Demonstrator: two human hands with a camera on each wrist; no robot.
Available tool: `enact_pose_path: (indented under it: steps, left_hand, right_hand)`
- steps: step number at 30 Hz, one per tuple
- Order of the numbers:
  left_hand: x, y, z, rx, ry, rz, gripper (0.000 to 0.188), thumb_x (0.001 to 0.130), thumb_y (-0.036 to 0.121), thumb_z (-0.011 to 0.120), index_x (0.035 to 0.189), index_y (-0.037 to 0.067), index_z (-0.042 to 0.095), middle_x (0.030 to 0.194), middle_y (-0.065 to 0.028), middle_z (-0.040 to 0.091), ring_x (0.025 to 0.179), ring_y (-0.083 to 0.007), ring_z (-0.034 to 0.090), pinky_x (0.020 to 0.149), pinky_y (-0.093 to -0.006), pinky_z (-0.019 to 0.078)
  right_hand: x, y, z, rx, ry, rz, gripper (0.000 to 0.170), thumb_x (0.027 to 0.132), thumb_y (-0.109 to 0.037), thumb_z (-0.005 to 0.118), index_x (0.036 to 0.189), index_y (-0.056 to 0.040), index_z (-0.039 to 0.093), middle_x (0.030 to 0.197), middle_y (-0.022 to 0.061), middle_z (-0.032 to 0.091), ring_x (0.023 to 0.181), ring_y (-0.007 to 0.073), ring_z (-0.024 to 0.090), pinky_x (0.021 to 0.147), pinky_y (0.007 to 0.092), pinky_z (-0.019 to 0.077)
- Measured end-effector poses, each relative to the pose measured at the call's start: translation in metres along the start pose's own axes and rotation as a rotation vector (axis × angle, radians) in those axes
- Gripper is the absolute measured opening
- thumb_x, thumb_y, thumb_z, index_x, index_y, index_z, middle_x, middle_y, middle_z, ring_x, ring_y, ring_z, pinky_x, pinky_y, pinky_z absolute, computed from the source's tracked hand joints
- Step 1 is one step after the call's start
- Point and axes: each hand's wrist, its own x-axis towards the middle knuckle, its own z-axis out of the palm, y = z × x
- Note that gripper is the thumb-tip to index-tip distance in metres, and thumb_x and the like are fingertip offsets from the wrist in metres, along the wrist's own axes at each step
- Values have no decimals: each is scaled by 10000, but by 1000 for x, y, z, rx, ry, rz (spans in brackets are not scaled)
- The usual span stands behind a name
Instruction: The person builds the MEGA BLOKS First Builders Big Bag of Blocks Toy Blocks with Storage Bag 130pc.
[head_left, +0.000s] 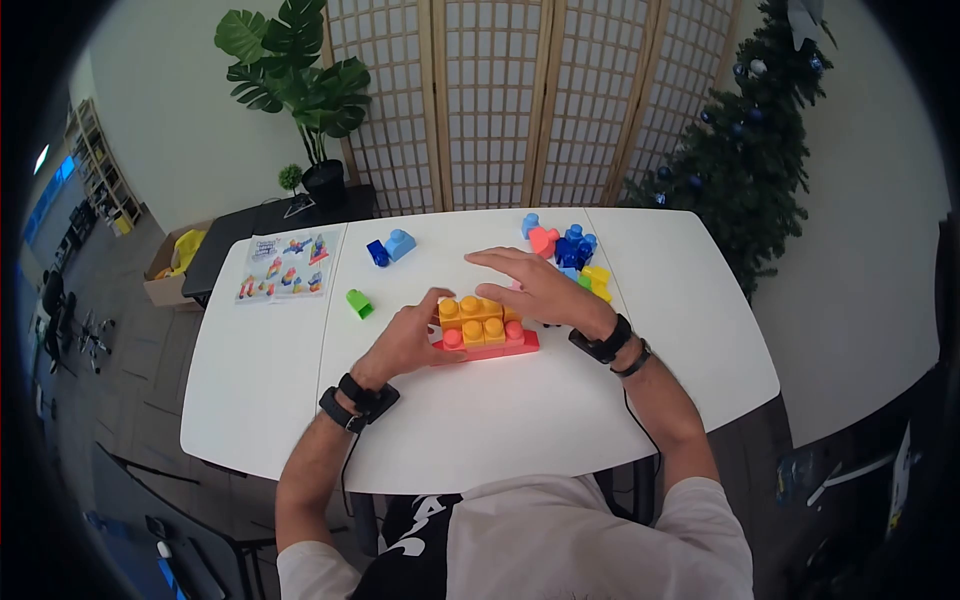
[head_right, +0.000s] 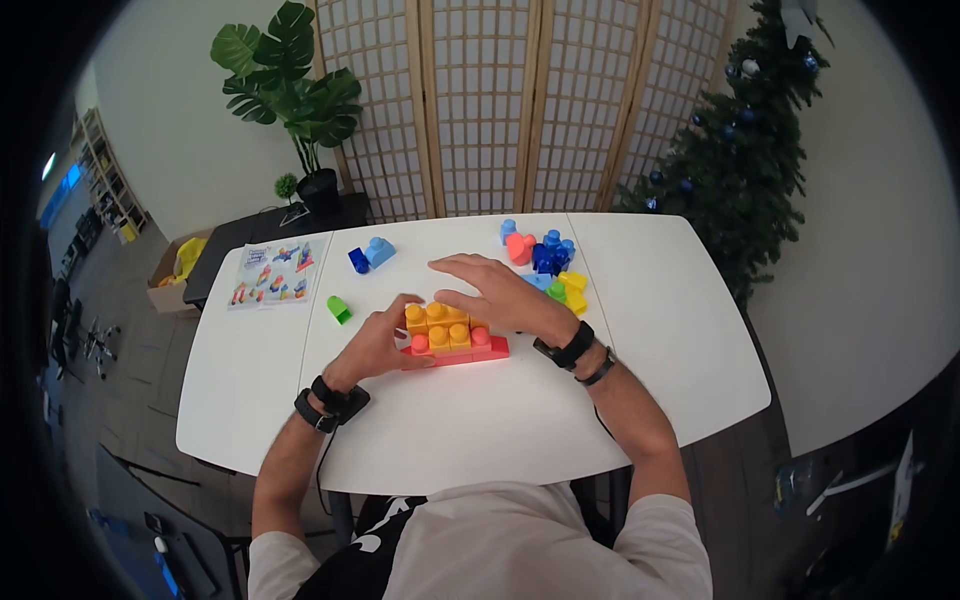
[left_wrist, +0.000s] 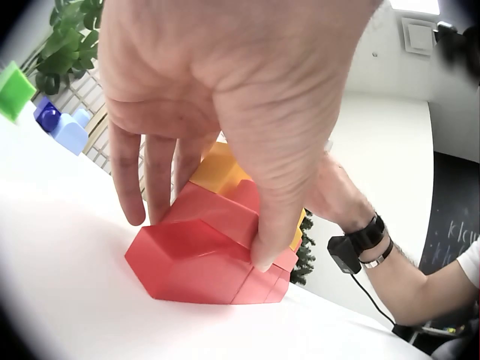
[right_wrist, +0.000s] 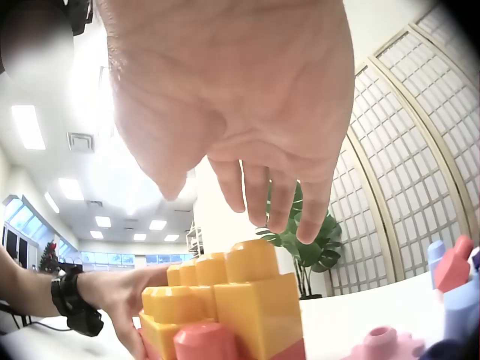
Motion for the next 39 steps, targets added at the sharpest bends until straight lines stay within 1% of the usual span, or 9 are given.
enact_pose_path:
  steps: [2, 4, 7, 11, 14, 16, 19, 27, 39]
  left_hand:
    - [-4, 10, -3, -39, 13, -38, 1005, 772, 298, 999, 1590, 97, 450, 1276, -236, 753, 1108, -380, 766, 958, -424, 634]
    - [-6, 14, -4, 10, 75, 226, 1156, 793, 242, 979, 1711, 154, 283, 1462, -237, 653, 1183, -397, 736, 991, -432, 624]
    - [-6, 27, -6, 186, 17, 248, 1155, 799, 207, 964, 1726, 151, 276, 1532, -212, 586, 1214, -418, 711, 1005, -452, 614]
    - [-4, 29, -5, 165, -45, 207, 1166, 784, 182, 970, 1731, 164, 291, 1516, -178, 607, 1272, -417, 682, 1072, -440, 590]
    - [-4, 33, -3, 155, -77, 140, 1071, 794, 178, 965, 1680, 116, 366, 1479, -194, 628, 1270, -411, 685, 1059, -444, 591]
    - [-2, 26, 0, 189, -8, 236, 954, 798, 169, 948, 1588, 79, 420, 1378, -211, 666, 1156, -448, 713, 978, -475, 609]
    - [-1, 24, 1, 193, -16, 213, 848, 797, 166, 946, 1480, 31, 462, 1323, -231, 684, 1145, -457, 712, 971, -476, 603]
    - [2, 25, 0, 183, -12, 203, 846, 777, 197, 978, 1447, 12, 496, 1305, -238, 697, 1168, -459, 707, 978, -465, 603]
    - [14, 37, 7, 394, 29, 138, 694, 686, 236, 1012, 1166, 1, 570, 1141, -199, 688, 1004, -435, 725, 865, -490, 612]
  right_hand:
    - [-7, 2, -2, -15, 23, 41, 732, 1024, -464, 741, 1565, -7, 557, 1559, 232, 594, 1462, 370, 555, 1218, 457, 457]
    - [-18, -1, 1, -174, -55, -4, 989, 931, -597, 809, 1626, 16, 462, 1614, 250, 529, 1505, 370, 508, 1239, 460, 438]
    - [-27, 3, 16, -355, -72, -73, 1177, 819, -632, 894, 1657, 20, 385, 1626, 248, 507, 1467, 394, 542, 1219, 444, 461]
    - [-27, 3, 28, -311, -41, -78, 1104, 789, -556, 938, 1575, 36, 438, 1550, 242, 569, 1413, 414, 574, 1175, 450, 490]
    - [-23, 3, 29, -276, -92, -50, 907, 765, -461, 968, 1393, 15, 519, 1357, 223, 648, 1281, 427, 628, 1073, 474, 530]
    - [-22, 7, 33, -333, -91, -35, 744, 768, -402, 969, 1220, -11, 527, 1166, 195, 653, 1160, 422, 649, 979, 490, 536]
    - [-22, 10, 35, -303, -61, -72, 687, 795, -392, 953, 1161, -16, 510, 1109, 188, 636, 1123, 416, 650, 959, 490, 533]
    - [-22, 11, 38, -342, -46, -67, 688, 793, -400, 954, 1145, -16, 505, 1104, 187, 641, 1113, 409, 652, 963, 484, 530]
    - [-20, 6, 34, -385, -59, -49, 717, 733, -383, 988, 1141, -25, 519, 1117, 183, 685, 1099, 403, 694, 927, 487, 582]
